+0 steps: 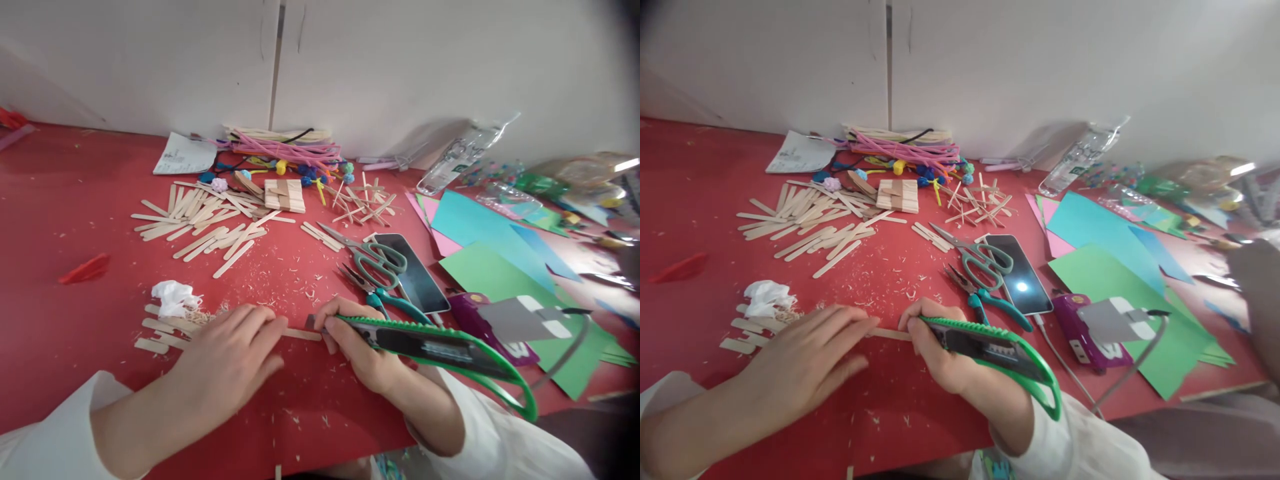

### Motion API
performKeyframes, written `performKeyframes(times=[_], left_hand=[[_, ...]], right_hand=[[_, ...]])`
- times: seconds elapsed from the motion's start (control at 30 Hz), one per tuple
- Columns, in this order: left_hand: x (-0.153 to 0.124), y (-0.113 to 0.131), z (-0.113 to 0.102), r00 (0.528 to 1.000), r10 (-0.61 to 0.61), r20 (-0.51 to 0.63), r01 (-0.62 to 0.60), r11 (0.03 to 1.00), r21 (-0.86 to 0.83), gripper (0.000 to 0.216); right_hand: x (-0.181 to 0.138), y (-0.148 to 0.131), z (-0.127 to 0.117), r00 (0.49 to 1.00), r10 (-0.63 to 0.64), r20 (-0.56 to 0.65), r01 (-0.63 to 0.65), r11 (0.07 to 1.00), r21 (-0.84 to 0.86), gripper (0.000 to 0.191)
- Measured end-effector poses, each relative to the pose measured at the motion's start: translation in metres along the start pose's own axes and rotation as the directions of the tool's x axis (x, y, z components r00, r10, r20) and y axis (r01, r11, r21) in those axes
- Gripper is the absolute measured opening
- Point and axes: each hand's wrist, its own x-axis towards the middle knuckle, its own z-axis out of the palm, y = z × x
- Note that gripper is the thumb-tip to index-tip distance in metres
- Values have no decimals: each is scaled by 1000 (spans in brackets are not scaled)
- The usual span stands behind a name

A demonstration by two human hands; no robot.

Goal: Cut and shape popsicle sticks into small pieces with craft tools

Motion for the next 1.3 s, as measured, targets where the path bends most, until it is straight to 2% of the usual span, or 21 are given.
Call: performKeyframes(times=[0.07, 0.2, 0.43, 0.67, 0.8, 0.97, 1.1, 1.3], left_hand=[[2, -4, -1, 999, -10, -34, 11, 1000, 8, 35], [3, -7, -1, 999, -24, -33, 23, 999, -40, 30], [4, -4, -1, 995, -19, -93, 8, 993, -120, 23], [2, -4, 2, 998, -36, -47, 27, 985, -172, 23], [2, -4, 3, 997, -27, -71, 15, 985, -170, 25], [4, -4, 0, 994, 32, -100, -44, 992, -116, 29], [5, -3, 0, 994, 59, -97, -67, 995, -79, 29], [3, -2, 2, 995, 77, -69, -78, 997, -17, 30]], right_hand=[[0, -1, -1, 1000, -2, 18, 2, 1000, -24, 20], [0, -5, 0, 998, 7, 68, -2, 997, -72, 19], [3, -8, 2, 997, 16, 79, -7, 994, -113, 19], [2, -7, 5, 997, 19, 75, -14, 998, -60, 19], [2, -6, 5, 994, 33, 107, -25, 997, -78, 18], [3, -5, 4, 997, 19, 74, -12, 995, -96, 18], [3, -6, 2, 998, 10, 56, -3, 993, -119, 18], [4, -3, 4, 995, 19, 100, -10, 996, -89, 17]])
